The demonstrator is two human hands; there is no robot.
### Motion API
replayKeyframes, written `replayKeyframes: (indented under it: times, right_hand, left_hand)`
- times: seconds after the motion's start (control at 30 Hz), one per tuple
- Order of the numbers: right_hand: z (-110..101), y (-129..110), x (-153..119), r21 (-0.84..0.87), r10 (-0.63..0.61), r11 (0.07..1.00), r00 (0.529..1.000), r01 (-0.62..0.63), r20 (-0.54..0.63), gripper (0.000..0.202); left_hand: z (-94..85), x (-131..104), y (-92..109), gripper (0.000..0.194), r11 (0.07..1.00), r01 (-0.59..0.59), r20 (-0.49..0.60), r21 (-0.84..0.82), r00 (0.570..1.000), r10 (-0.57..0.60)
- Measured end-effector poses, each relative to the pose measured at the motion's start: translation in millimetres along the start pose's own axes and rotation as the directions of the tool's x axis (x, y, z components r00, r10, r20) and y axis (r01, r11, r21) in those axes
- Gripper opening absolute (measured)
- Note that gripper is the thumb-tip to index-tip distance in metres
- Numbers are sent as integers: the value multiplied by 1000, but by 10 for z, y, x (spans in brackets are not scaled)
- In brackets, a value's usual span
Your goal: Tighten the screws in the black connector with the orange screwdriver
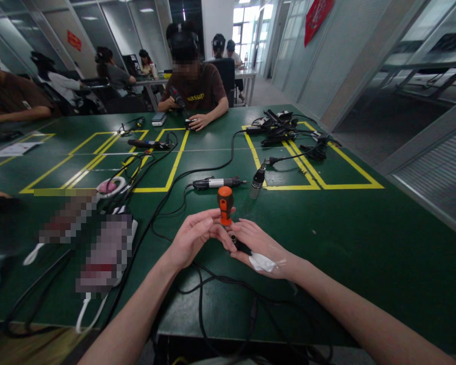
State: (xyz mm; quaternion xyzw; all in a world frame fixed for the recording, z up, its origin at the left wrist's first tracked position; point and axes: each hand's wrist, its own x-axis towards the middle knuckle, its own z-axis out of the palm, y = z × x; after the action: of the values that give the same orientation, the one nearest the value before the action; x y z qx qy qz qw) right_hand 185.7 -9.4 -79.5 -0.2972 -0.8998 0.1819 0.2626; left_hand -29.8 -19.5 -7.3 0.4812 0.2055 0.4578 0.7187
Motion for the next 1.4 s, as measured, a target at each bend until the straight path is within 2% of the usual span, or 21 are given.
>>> replayKeyframes:
  times: [0.27,0.47,0.6,0.77,0.97,1.27,1.4]
  right_hand:
    - [-26,-30,14,15,17,1000,1000,-17,18,32]
    - [-23,-22,16,6,-3,1000,999,3,33,32]
    - [18,-6,6,-7,8,1000,1000,-8,-6,33]
    - [-51,-34,16,13,8,1000,999,-9,37,33]
    - [-91,-38,24,23,4,1000,999,-5,54,32]
    - [-82,-38,28,34,14,999,997,-17,74,29]
    - [-100,-54,34,30,4,1000,997,-6,76,26]
  left_hand:
    - [23,4,-7,30,999,-51,18,-10,999,51]
    - [18,4,8,45,1000,-10,-14,3,1000,10]
    - [15,8,10,39,1000,-14,-1,27,1000,14]
    - [27,2,8,32,999,-52,4,-5,999,52]
    - [0,-2,-2,47,1000,-13,-21,9,1000,14]
    - [6,0,-5,34,999,-54,-1,-10,999,54]
    - [25,1,7,40,999,-47,-5,-18,999,46]
